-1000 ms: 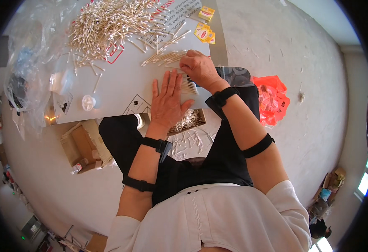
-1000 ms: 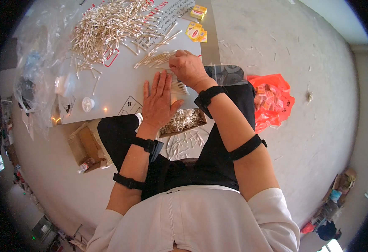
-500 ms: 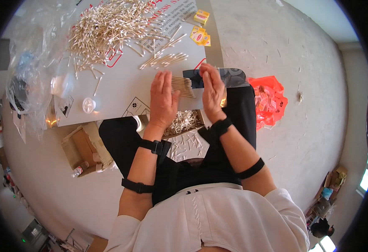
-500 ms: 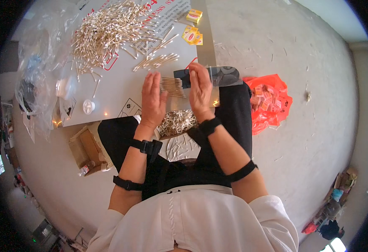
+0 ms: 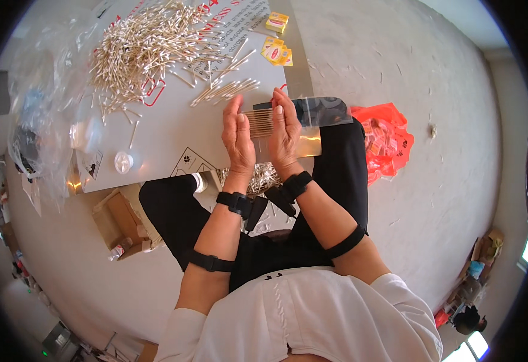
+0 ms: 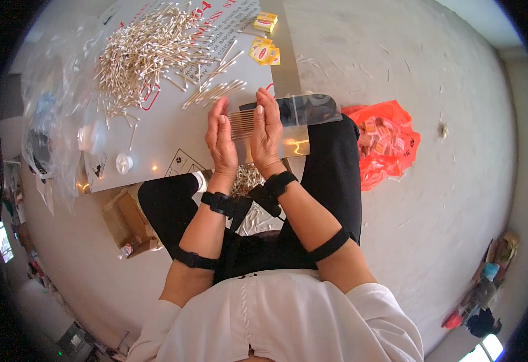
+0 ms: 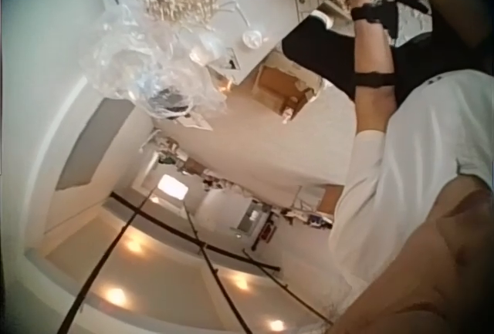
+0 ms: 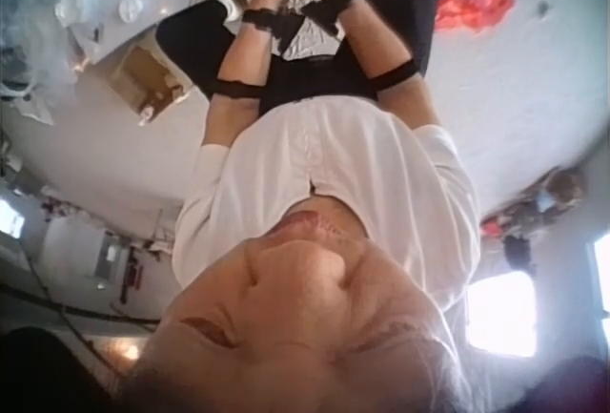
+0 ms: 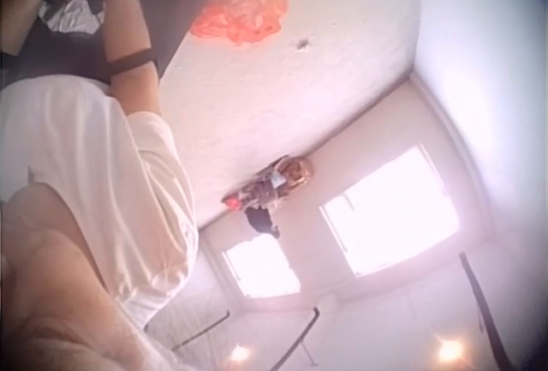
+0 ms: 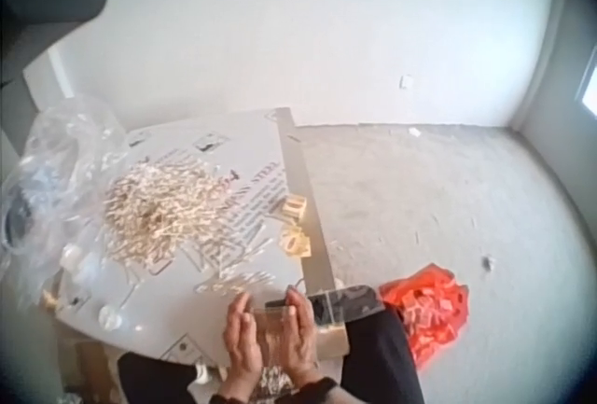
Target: The person is counting and packaging cotton swabs into small plastic bags, adding labels to the bags.
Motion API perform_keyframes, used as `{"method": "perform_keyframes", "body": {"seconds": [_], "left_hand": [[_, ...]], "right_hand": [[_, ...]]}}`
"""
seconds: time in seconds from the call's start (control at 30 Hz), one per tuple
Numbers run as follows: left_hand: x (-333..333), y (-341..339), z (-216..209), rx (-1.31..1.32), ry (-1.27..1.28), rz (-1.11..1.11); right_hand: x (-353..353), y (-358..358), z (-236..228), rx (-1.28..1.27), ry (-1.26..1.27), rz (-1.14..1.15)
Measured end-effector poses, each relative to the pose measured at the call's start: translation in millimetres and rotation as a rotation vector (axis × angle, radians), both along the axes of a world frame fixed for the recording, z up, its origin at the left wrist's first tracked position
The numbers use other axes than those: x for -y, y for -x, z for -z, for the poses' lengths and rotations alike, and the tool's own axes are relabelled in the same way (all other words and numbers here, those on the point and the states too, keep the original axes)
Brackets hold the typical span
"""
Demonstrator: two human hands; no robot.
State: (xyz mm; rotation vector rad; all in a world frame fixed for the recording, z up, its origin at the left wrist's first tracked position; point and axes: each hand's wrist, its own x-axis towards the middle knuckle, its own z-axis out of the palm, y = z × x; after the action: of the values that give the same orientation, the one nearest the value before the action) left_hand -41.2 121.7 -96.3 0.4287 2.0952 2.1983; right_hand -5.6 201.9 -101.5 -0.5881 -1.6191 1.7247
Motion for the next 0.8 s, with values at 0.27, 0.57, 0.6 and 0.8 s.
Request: {"method": "perform_keyframes", "body": {"seconds": [0.27,0.57,0.6,0.8], "left_hand": [[-34,-4,0,0.021,-0.043,0.021],[-5,2,-7,-0.152,0.161,0.088],[4,1,-10,-0.204,0.254,0.124],[-8,0,-24,0.555,-0.443,-0.069]], "right_hand": [[-33,-6,0,-0.010,0.050,0.024],[-63,-23,-5,-0.017,0.021,-0.063],[-63,-26,-10,-0.051,0.127,-0.101],[-54,-18,-6,-0.131,0.357,-0.171]]}}
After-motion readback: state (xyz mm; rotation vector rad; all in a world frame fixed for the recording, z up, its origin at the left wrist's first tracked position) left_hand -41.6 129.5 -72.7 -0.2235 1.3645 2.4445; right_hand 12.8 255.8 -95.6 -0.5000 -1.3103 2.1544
